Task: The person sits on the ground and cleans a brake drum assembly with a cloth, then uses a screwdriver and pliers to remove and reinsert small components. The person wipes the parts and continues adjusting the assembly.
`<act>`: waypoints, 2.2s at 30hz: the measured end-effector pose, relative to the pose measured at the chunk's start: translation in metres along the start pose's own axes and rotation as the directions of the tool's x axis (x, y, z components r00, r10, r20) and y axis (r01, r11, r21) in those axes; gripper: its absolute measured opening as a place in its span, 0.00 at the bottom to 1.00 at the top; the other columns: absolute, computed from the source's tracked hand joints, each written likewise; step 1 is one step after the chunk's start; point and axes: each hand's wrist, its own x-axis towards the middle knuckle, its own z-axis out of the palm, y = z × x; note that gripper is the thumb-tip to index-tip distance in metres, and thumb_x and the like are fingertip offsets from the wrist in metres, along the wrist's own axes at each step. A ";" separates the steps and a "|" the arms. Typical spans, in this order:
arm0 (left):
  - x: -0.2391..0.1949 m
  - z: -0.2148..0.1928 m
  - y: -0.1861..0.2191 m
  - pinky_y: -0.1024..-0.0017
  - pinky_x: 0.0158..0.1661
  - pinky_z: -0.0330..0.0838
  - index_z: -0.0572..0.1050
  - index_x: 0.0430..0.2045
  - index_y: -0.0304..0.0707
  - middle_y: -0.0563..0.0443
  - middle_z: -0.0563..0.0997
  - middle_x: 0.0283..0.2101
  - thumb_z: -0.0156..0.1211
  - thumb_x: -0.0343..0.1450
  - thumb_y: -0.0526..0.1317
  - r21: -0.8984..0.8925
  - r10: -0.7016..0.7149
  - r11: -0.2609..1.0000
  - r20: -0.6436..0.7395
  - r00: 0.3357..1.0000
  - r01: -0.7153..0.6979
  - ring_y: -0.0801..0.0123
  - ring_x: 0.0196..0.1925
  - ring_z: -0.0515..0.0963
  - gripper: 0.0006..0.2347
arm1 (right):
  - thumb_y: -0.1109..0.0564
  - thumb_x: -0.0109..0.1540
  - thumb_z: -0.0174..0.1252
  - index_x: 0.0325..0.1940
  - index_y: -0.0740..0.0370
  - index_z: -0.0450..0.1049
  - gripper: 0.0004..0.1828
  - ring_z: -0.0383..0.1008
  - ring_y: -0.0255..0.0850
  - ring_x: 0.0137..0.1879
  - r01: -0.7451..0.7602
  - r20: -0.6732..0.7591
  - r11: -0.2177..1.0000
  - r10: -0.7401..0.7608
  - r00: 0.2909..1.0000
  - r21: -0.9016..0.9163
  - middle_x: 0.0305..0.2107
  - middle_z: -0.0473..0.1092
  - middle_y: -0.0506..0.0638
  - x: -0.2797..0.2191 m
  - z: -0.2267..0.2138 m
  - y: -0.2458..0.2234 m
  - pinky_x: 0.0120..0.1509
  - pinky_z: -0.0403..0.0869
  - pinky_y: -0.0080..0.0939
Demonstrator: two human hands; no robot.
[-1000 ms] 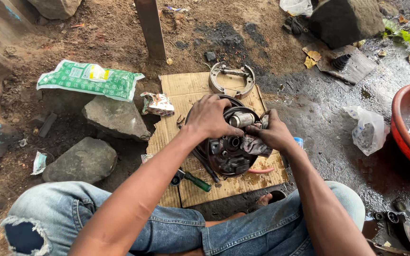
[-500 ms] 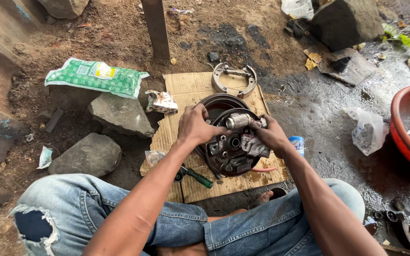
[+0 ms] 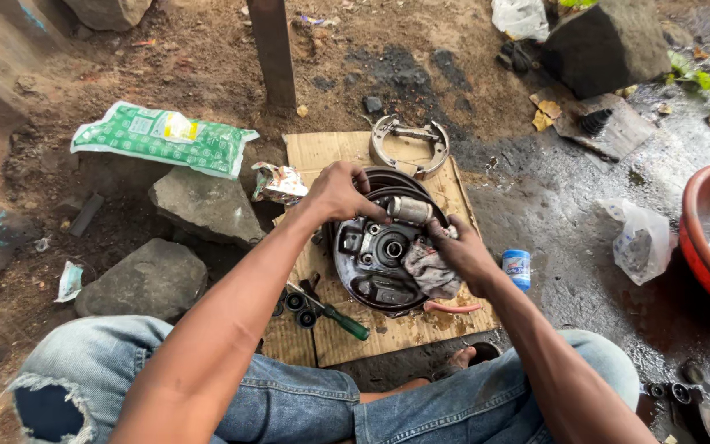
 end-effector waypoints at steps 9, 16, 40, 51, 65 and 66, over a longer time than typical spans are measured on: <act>-0.054 0.043 -0.027 0.30 0.64 0.49 0.84 0.19 0.37 0.37 0.65 0.66 0.78 0.56 0.66 0.341 0.366 0.902 -0.283 0.886 -0.264 0.41 0.67 0.59 0.27 | 0.31 0.64 0.56 0.62 0.56 0.73 0.32 0.77 0.54 0.51 0.169 -0.156 0.913 -0.241 0.958 -0.371 0.48 0.75 0.66 0.000 -0.006 0.000 0.56 0.73 0.55; -0.062 0.014 -0.014 0.46 0.62 0.55 0.83 0.22 0.35 0.38 0.67 0.59 0.82 0.50 0.58 0.092 0.096 0.993 -0.340 0.936 -0.069 0.49 0.64 0.61 0.25 | 0.33 0.65 0.56 0.47 0.58 0.78 0.27 0.72 0.41 0.27 0.185 -0.163 0.958 -0.223 0.961 -0.220 0.26 0.76 0.53 -0.017 -0.004 -0.045 0.37 0.71 0.49; -0.085 0.031 -0.034 0.60 0.52 0.74 0.69 0.44 0.36 0.43 0.77 0.46 0.76 0.55 0.62 -0.130 -0.093 0.990 -0.253 0.963 0.061 0.59 0.50 0.78 0.35 | 0.44 0.63 0.65 0.53 0.53 0.81 0.18 0.75 0.38 0.26 0.169 -0.152 0.964 -0.202 0.967 -0.207 0.37 0.83 0.60 -0.002 0.013 -0.038 0.36 0.77 0.44; -0.092 0.031 -0.037 0.56 0.53 0.76 0.66 0.48 0.36 0.41 0.74 0.50 0.74 0.53 0.65 -0.026 -0.014 1.000 -0.250 0.968 0.008 0.54 0.54 0.78 0.40 | 0.41 0.62 0.68 0.53 0.55 0.81 0.22 0.76 0.42 0.48 0.366 -0.089 0.884 -0.406 0.910 -0.292 0.51 0.76 0.61 0.003 -0.004 -0.021 0.54 0.76 0.48; -0.103 0.013 -0.027 0.46 0.58 0.70 0.65 0.58 0.39 0.39 0.67 0.61 0.72 0.55 0.65 0.060 0.078 0.996 -0.192 0.978 -0.067 0.48 0.64 0.71 0.42 | 0.52 0.60 0.66 0.54 0.54 0.78 0.18 0.79 0.41 0.31 0.153 -0.031 0.985 -0.155 0.987 -0.075 0.36 0.78 0.57 -0.016 -0.037 -0.048 0.34 0.80 0.41; -0.103 0.011 -0.027 0.45 0.57 0.70 0.66 0.58 0.39 0.39 0.67 0.61 0.71 0.56 0.65 0.074 0.094 0.994 -0.189 0.977 -0.081 0.48 0.64 0.70 0.41 | 0.53 0.61 0.65 0.54 0.56 0.78 0.17 0.79 0.41 0.30 0.164 -0.067 0.986 -0.166 0.984 -0.031 0.35 0.77 0.57 -0.015 -0.046 -0.049 0.31 0.80 0.40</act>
